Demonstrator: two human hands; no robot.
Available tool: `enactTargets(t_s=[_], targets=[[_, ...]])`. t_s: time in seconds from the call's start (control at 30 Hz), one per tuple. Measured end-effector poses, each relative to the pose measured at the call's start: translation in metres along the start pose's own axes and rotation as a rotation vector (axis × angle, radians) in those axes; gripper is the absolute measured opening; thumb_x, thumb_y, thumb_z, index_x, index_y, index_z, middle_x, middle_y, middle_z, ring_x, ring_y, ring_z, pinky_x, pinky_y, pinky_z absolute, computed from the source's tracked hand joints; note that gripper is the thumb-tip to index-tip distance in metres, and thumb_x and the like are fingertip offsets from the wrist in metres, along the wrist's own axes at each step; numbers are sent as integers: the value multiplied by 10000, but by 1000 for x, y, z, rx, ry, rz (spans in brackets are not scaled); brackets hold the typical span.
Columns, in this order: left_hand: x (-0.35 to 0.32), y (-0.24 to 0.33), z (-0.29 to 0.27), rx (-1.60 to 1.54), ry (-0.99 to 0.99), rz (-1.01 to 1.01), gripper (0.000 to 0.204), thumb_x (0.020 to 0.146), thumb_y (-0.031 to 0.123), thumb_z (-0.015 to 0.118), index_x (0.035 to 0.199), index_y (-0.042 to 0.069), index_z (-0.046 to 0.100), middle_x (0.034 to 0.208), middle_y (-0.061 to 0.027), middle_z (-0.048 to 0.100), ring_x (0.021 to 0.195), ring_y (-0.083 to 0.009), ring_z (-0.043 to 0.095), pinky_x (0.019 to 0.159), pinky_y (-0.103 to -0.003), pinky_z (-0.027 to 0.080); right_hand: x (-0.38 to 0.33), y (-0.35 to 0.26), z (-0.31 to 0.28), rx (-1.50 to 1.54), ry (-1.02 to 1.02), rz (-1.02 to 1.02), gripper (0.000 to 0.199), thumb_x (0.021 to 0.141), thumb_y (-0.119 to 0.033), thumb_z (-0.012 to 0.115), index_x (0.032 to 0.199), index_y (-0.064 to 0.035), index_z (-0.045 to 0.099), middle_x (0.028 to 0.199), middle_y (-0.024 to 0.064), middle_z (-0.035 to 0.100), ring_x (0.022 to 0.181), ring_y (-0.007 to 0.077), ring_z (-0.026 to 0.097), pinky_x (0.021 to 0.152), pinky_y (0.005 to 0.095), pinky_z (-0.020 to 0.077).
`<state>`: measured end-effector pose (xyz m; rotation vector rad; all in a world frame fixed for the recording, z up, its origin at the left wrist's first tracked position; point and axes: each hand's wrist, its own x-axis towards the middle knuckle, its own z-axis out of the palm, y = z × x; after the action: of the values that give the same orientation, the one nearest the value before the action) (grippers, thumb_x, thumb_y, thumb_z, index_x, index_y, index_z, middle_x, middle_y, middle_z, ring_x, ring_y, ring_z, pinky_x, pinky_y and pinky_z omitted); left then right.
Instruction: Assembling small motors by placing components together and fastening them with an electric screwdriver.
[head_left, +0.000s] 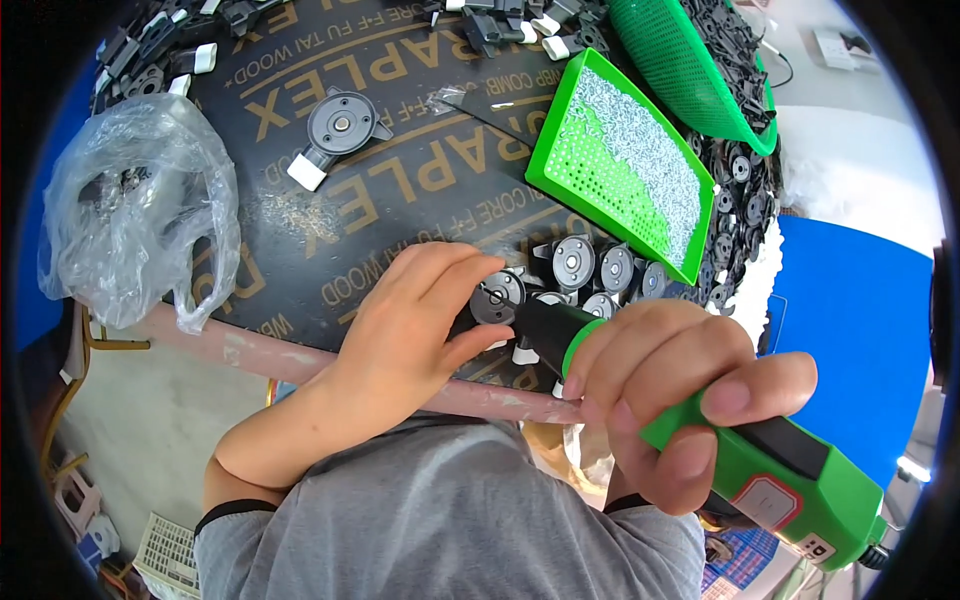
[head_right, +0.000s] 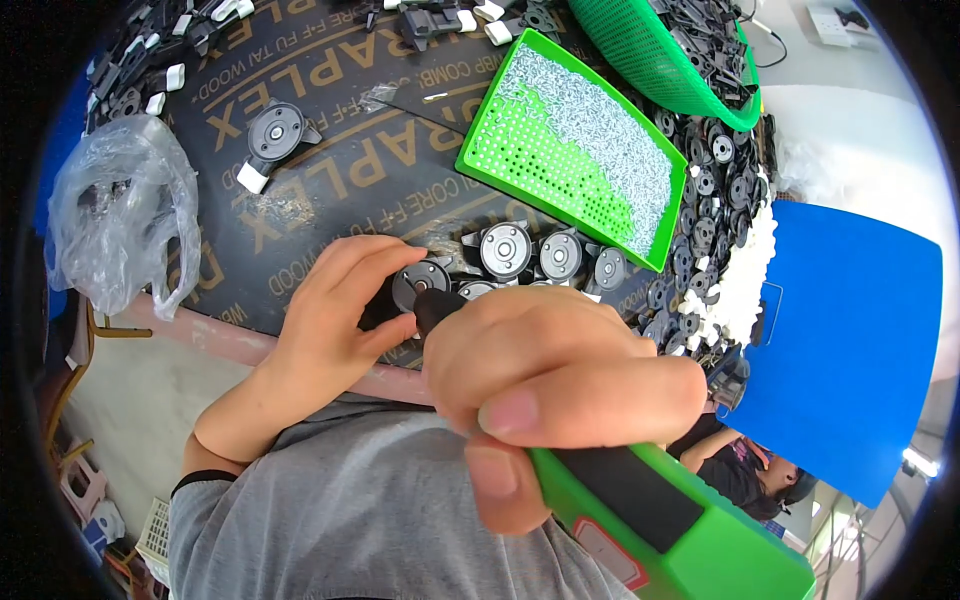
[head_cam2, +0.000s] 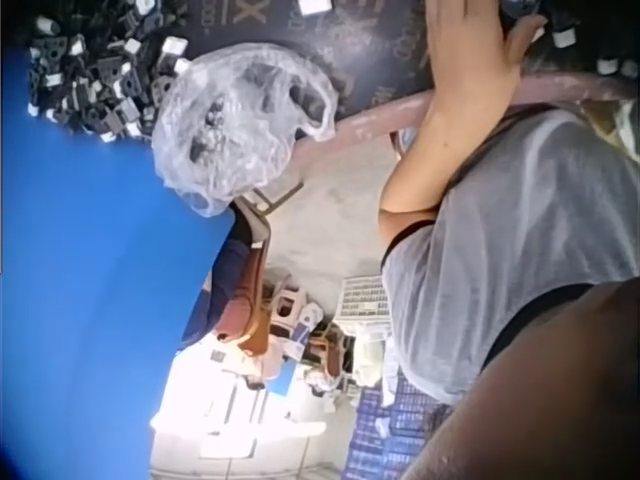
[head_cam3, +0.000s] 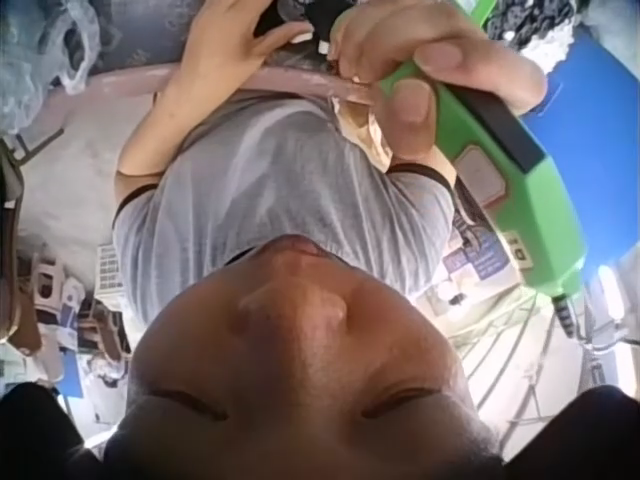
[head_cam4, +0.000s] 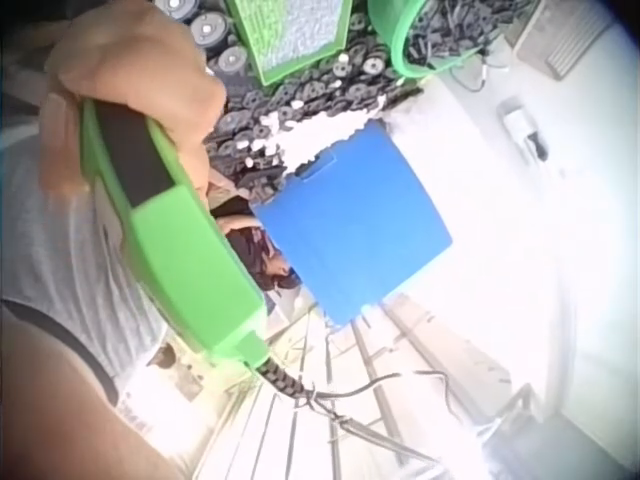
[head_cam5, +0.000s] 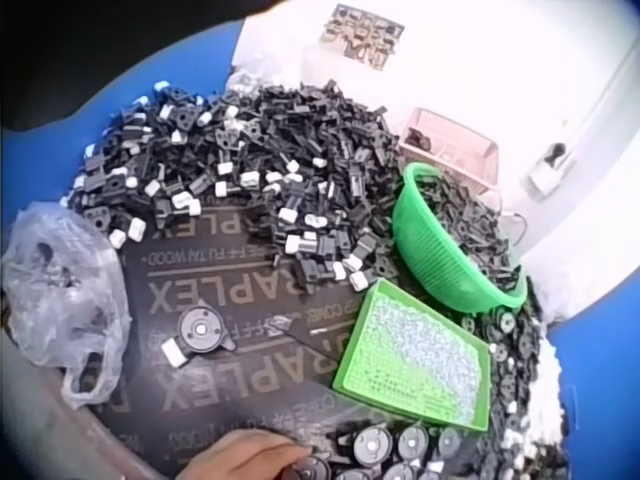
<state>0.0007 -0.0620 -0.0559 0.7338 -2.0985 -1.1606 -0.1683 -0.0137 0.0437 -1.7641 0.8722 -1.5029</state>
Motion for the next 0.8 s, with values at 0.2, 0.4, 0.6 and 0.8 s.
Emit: enactTargets(t_s=[0.2,0.4,0.6,0.8], targets=[[1,0,0,-1,1,-4,527,740,114,813,1209,14,595,1161,-153,595,1063,-362,573,899,-427,491,4,3,-2,15,20,9,259,964,-140,585,1106,-76,377,752,92,545,527,178,548,478,340,529],[2,1,1,4,5,-27,529,728,114,818,1201,17,602,1130,-153,598,1027,-363,580,865,-430,498,4,2,11,3,149,117,255,973,-133,607,1111,-61,404,763,124,552,570,219,552,513,383,522],[-2,2,2,22,21,-48,514,742,137,818,1195,13,610,1122,-154,598,1011,-368,582,865,-433,499,7,-8,-11,25,37,80,256,996,-202,559,1175,-79,425,777,104,542,602,214,558,577,384,540],[-3,-1,6,90,27,14,565,783,146,800,1270,-12,561,1193,-168,584,1060,-375,576,907,-437,489,19,19,-64,22,511,-42,210,978,-156,532,1174,-154,457,715,91,507,570,216,535,523,371,508]])
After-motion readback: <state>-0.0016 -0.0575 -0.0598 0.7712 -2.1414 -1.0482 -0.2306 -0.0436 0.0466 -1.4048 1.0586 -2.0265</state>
